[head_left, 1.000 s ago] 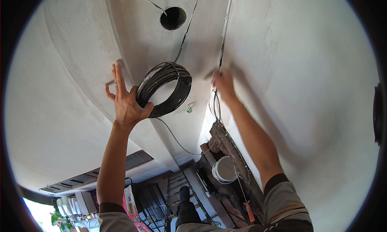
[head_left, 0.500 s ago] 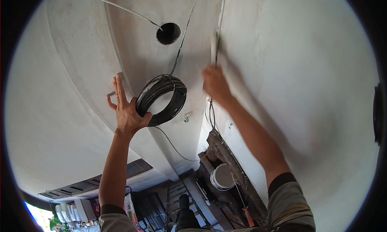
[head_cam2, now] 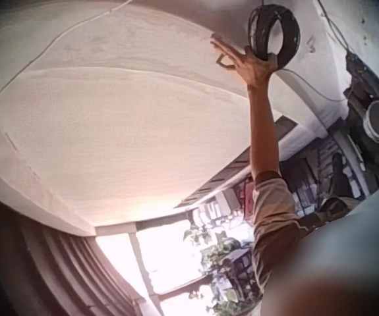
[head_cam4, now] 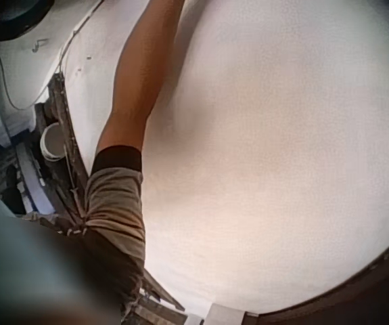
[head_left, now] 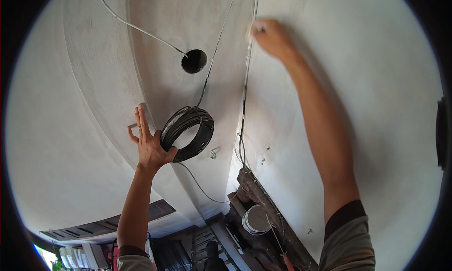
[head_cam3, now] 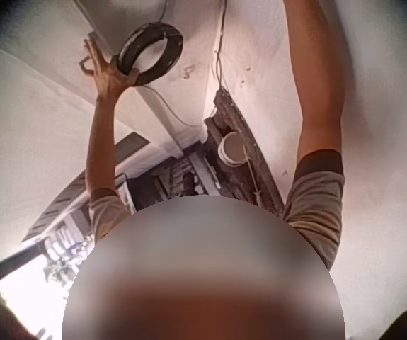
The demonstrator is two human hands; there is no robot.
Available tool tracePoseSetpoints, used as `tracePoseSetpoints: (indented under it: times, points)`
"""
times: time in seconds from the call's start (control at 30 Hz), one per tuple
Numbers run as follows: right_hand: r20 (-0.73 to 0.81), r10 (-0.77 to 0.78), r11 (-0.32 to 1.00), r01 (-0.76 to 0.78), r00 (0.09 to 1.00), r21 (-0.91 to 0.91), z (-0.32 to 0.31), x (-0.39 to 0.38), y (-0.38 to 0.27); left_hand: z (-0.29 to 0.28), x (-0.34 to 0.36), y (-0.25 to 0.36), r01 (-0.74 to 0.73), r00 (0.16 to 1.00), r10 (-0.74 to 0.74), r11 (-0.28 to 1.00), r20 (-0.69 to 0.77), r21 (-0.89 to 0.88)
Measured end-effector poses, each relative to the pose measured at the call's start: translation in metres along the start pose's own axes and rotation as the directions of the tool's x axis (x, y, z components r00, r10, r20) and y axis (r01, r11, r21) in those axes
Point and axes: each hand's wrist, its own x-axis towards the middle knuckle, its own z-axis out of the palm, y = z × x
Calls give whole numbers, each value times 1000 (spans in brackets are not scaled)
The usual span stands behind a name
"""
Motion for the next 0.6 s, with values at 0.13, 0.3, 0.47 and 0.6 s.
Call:
tracePoseSetpoints:
  times: [0.13, 0.3, 0.47, 0.6]
  points:
    - [-353, -546, 830, 437, 759, -346, -60, 90, 11, 1, 6, 13, 10, 999, -9, 1000, 41, -8]
    - [131, -229, 915, 259, 965, -308, 9, 19, 0, -2, -1, -4, 21, 999, -22, 999, 35, 25]
    - [362, -503, 678, 618, 785, -399, 148, -192, 79, 1, 9, 14, 25, 997, -26, 1000, 76, 12]
    - [633, -271, 956, 279, 725, 90, 166, -268, 68, -3, 7, 9, 29, 995, -30, 1000, 90, 12]
